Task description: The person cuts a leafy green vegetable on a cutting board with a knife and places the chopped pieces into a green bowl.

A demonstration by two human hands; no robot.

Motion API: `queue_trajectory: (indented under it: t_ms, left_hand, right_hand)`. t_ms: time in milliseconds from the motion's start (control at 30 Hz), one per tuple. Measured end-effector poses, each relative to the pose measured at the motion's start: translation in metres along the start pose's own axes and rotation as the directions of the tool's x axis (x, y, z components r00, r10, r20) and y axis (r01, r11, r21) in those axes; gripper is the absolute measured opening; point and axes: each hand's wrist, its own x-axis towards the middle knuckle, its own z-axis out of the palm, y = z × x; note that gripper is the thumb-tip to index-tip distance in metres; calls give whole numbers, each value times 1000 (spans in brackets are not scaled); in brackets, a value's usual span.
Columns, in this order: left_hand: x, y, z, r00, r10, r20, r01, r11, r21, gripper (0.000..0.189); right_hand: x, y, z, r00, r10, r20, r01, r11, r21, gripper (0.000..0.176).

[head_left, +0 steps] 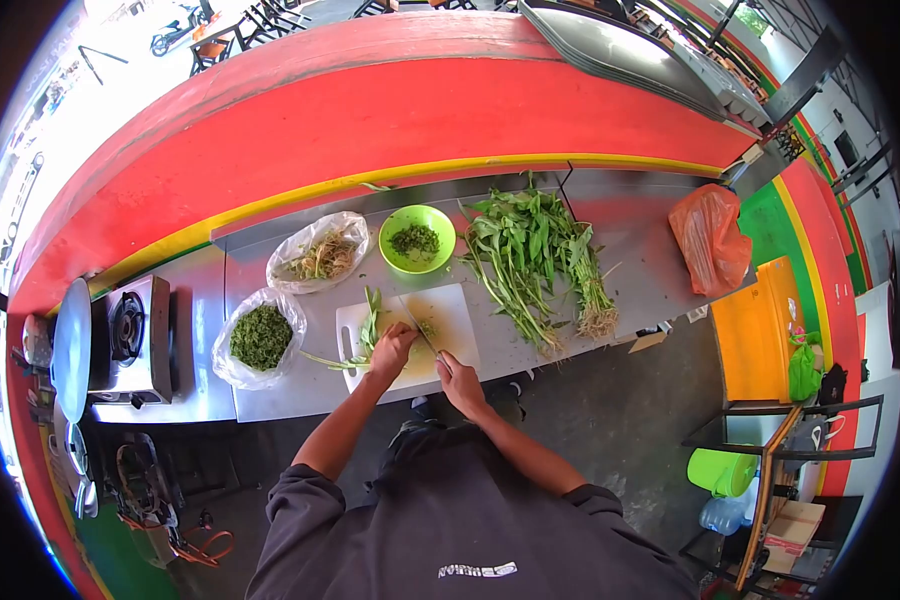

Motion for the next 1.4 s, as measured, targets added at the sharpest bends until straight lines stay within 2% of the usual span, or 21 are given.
queue_trajectory:
  t_ms: [100,467,533,633,700,867,933,1000,1100,1200,1300,1367,1400]
  left_hand:
    - [1,-4,1,1000,-5,-20,5,1000,-4,20]
    - [-1,-2,3,1000,-11,-15,10,999,-46,16]
    - [-4,1,1,1000,0,-28,1,1000,31,19]
    - [-4,-5,3,999,-13,-33,13,1000,4,21]
    - [-5,-9,5,999,-19,-41,18,1000,-9,21]
    - [-3,-8,4,999,-19,-43,19,1000,-15,20]
    - [-2,-9,2,1000,-5,2,5,999,45,20]
    - [-2,-6,1,1000,-21,-6,21,999,33,20]
    - [1,-6,0,999,-31,-35,31,1000,-1,19]
    - [-2,-9,1,998,-30,-56,27,999,-45,17]
    - [0,-10,0,999,-26,-30,24,998,-63,17]
    - [-2,-9,0,1000,-22,-7,22,998,-66,19]
    - [-4,-6,-1,999,-36,4,36,999,-11,19]
  right_hand:
    - [-5,-1,4,997,-22,-79,26,999,46,35]
    - [2,2,7,999,3,-41,-5,999,-43,33]
    - [4,6,9,1000,14,-23,-15,999,-39,33]
    - [0,4,11,996,-46,-71,45,999,-12,34]
    - [-6,4,8,999,22,-32,-22,1000,5,35]
    - [2,6,12,998,-25,-52,22,998,-61,35]
    - [9,4,13,998,-32,-48,27,995,-95,35]
    - [15,2,14,1000,5,-5,-5,996,-84,34]
    - [5,5,16,997,-31,-69,29,999,-25,34]
    - [-5,14,18,998,-9,-63,9,1000,0,34]
    - [-7,16,19,993,-63,-100,64,998,1,34]
    - [-4,12,17,996,-38,-82,35,999,-36,35]
    - [-2,11,16,998,-17,-63,13,997,-73,35]
